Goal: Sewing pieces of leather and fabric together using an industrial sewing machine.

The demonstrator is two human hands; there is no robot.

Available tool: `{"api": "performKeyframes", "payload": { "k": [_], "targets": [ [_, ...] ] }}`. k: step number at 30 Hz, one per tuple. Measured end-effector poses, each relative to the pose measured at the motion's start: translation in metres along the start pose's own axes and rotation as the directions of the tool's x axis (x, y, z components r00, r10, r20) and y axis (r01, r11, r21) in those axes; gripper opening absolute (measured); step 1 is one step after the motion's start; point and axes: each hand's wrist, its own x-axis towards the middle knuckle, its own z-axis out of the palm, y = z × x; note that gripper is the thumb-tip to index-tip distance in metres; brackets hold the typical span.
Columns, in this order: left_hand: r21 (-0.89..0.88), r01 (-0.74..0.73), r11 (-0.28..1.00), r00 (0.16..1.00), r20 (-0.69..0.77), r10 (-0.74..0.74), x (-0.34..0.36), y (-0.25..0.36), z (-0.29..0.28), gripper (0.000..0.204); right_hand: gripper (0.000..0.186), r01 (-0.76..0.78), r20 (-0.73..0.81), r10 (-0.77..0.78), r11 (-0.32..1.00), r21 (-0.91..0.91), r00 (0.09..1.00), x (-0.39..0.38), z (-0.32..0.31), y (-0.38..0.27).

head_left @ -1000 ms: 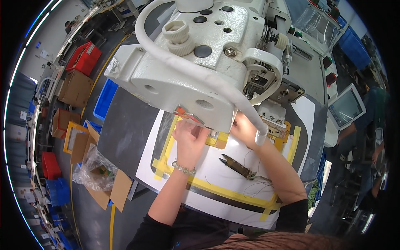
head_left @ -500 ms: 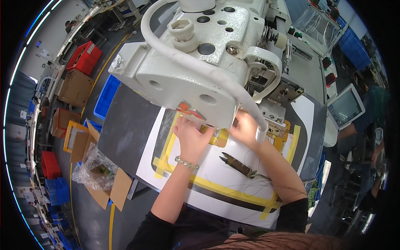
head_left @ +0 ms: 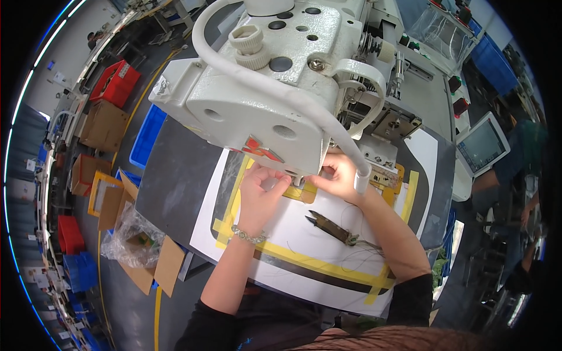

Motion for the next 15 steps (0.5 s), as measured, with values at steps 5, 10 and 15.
{"api": "performKeyframes", "payload": {
  "k": [5, 10, 15],
  "targets": [
    [-0.228, 0.061, 0.972, 0.996, 0.079, -0.044, -0.004, -0.001, -0.005, 0.009, 0.019, 0.096, -0.002, -0.097, 0.988, -0.122, 0.995, -0.002, 0.010, -0.003],
    [-0.105, -0.010, 0.994, 0.998, 0.061, 0.017, -0.005, 0.002, -0.005, 0.010, 0.018, 0.124, 0.068, -0.112, 0.973, -0.195, 0.991, -0.003, 0.014, -0.004],
    [0.292, -0.208, 0.933, 0.977, 0.023, 0.211, -0.016, 0.009, -0.006, 0.016, 0.011, 0.092, 0.047, -0.087, 0.991, -0.099, 0.995, -0.005, 0.013, 0.000]
  ]
}}
